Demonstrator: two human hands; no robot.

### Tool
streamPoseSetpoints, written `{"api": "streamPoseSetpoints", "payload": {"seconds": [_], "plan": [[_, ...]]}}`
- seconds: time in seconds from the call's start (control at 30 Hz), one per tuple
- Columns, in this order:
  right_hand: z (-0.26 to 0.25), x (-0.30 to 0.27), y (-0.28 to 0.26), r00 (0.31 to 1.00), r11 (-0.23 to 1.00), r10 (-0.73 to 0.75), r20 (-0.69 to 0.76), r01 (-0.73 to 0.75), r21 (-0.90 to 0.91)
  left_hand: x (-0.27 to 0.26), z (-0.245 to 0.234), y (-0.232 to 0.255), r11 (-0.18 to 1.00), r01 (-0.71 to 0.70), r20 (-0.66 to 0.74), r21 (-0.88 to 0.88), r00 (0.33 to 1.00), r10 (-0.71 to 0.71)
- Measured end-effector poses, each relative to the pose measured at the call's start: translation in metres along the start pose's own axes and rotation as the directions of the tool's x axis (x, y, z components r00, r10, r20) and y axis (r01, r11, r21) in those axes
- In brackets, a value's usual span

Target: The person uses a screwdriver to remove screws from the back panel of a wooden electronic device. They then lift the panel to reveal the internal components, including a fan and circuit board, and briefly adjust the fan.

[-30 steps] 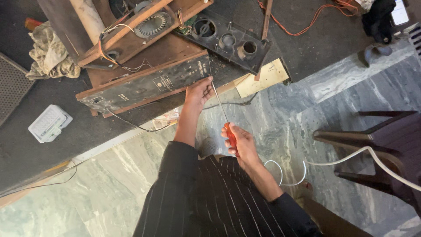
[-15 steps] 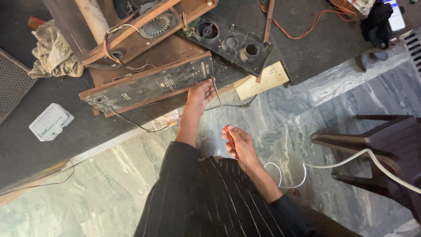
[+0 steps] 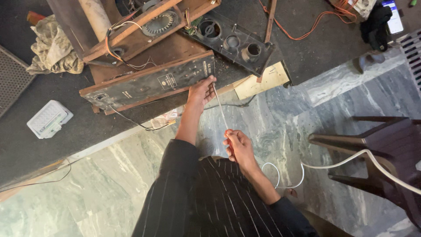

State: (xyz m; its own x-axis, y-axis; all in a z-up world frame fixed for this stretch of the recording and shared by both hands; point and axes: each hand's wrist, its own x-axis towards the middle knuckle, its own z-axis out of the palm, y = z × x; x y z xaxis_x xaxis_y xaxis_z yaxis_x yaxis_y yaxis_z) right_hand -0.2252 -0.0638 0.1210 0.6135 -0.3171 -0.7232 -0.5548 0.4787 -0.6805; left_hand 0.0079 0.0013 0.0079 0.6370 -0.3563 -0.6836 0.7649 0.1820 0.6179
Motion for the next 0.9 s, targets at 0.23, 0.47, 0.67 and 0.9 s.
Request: {"api": "streamPoseSetpoints", "payload": {"seconds": [0.23, 0.47, 0.67, 0.9], "plan": [[-0.004, 0.002, 0.008, 1.000, 1.000, 0.007, -0.007, -0.007, 0.019, 0.002, 0.011, -0.005, 1.000, 0.026, -0.094, -0.010, 0.995, -0.027], [-0.006, -0.001, 0.007, 1.000, 0.999, -0.026, -0.018, 0.026, 0.023, 0.009, 0.018, -0.007, 0.995, 0.068, -0.110, -0.070, 0.991, -0.075], [-0.009, -0.008, 0.005, 0.998, 0.998, -0.055, -0.024, 0.054, -0.030, 0.003, 0.018, -0.008, 0.998, 0.051, -0.090, -0.047, 0.994, -0.055], [-0.016, -0.014, 0.004, 0.999, 0.999, -0.040, -0.010, 0.040, -0.009, -0.014, 0.019, -0.003, 0.999, -0.008, -0.022, -0.031, 1.000, 0.008]]}}
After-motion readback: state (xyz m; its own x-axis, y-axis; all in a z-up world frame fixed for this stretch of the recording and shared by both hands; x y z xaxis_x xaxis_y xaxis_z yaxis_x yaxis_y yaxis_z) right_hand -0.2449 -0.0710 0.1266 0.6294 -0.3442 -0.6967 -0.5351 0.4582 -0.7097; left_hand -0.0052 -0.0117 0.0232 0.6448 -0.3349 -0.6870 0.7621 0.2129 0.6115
